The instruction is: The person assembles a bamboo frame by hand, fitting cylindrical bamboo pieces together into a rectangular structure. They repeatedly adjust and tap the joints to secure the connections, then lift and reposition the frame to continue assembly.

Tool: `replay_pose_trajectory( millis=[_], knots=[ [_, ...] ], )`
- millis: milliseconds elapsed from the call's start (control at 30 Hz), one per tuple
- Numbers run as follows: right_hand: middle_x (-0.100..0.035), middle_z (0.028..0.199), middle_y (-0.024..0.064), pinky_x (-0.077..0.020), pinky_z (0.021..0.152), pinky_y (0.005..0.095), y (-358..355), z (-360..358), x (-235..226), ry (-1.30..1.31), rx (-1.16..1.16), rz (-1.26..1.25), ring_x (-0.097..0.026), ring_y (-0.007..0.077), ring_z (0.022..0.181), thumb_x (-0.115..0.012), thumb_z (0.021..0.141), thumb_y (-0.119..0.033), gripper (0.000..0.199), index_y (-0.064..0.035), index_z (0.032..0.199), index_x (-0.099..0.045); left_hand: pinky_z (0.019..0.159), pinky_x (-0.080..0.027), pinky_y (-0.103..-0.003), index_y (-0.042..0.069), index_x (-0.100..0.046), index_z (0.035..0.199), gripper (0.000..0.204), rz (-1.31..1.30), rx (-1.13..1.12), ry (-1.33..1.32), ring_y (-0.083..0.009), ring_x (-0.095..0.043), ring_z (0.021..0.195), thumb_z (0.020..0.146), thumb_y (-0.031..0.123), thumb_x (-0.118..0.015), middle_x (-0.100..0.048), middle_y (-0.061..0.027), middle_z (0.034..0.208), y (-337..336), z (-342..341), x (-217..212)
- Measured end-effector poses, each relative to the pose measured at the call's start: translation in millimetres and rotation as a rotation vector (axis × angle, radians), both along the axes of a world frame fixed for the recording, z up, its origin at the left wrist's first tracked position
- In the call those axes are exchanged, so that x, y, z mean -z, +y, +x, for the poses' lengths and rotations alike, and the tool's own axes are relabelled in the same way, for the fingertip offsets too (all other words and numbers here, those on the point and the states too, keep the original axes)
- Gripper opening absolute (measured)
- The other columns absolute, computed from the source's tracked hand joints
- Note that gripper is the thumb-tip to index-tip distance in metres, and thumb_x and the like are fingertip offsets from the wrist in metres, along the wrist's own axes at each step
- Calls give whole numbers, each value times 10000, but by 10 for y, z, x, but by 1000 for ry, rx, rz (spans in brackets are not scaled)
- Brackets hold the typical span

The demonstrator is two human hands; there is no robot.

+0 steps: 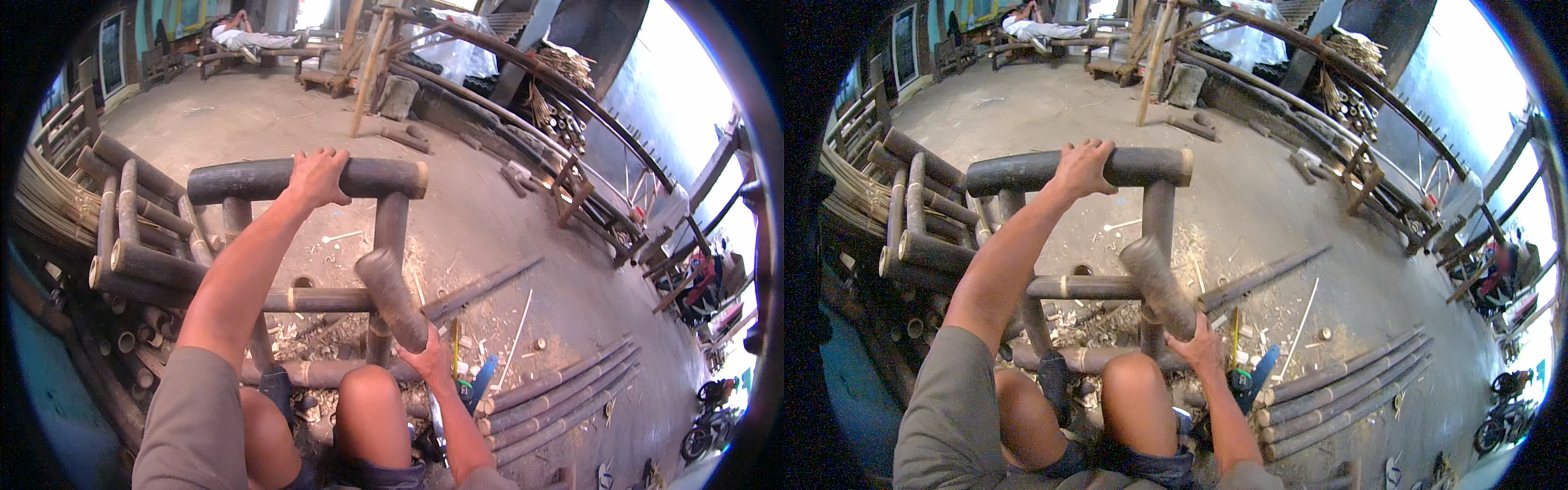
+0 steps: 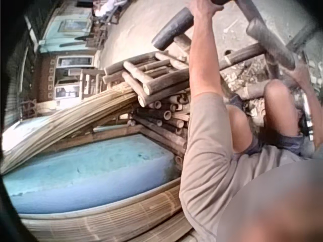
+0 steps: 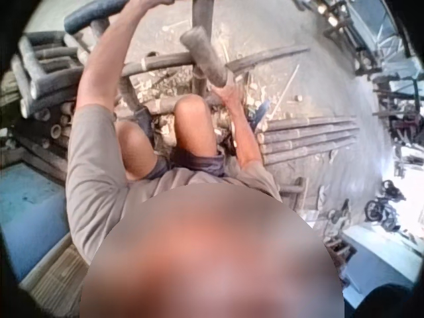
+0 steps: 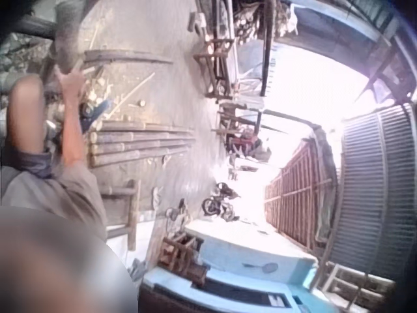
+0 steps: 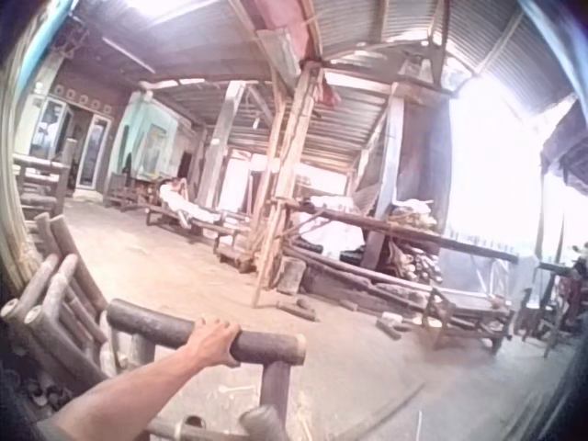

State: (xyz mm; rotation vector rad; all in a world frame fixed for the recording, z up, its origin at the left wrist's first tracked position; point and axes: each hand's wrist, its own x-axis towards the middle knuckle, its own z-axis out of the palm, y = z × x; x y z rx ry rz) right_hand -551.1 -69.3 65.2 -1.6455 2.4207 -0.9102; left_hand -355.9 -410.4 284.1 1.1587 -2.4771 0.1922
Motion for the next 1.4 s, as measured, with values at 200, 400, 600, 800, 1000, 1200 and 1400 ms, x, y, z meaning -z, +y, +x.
replay_pose_trajectory(
  millis=[200,400,600,800,1000,1200,1400],
  knots=[
    [-669,1246,263,-547,963,434,-86,-2,-799,-267,17,-77,-687,335,1128,-878,780,-398,1005,29,1523,-352,974,-447,-587,134,-603,1213,780,-10,-21,14,-311,-618,1187,565,418,-930,-669,-105,1185,48,3,-19],
    [-640,1291,319,-506,1047,471,-975,-1029,-2994,333,-77,-272,-642,457,1199,-741,829,-593,999,-98,1591,-327,949,-441,-604,129,-594,1234,767,-24,-4,38,-335,-608,1184,594,388,-927,-667,-104,1181,123,35,-45],
    [-663,1034,159,-542,774,395,-1900,-868,-4681,651,-139,-487,-665,277,915,-705,863,-493,733,-43,1399,-488,982,-440,-603,125,-613,1226,763,-55,-12,58,-314,-617,1184,575,361,-934,-671,-98,1191,192,40,-86],
    [-558,1451,253,-445,1099,486,-2111,-520,-3659,571,-229,562,-562,420,1311,-768,750,-614,1040,-124,1580,-377,993,-439,-594,139,-614,1225,754,-62,-24,70,-310,-619,1177,573,351,-931,-670,-89,1175,193,35,-59],
    [-576,1409,285,-477,1064,476,-2276,-644,-4217,659,-312,153,-607,403,1259,-711,779,-666,1039,-98,1580,-373,1013,-430,-587,144,-608,1235,762,-42,-17,69,-306,-618,1179,578,353,-933,-668,-89,1182,192,40,-40],
    [-659,1281,277,-518,985,489,-2151,-381,-3863,556,-132,103,-655,404,1170,-722,796,-576,900,-148,1537,-443,998,-434,-575,143,-615,1225,743,-9,-5,51,-307,-620,1176,585,353,-930,-672,-91,1178,173,48,-41],
    [-598,1392,273,-468,1074,466,-2239,-653,-3958,624,-304,384,-604,405,1265,-743,745,-654,1059,-101,1576,-389,995,-436,-573,141,-617,1209,723,-88,13,107,-313,-625,1162,583,333,-923,-675,-93,1166,182,44,-9]
  ],
)
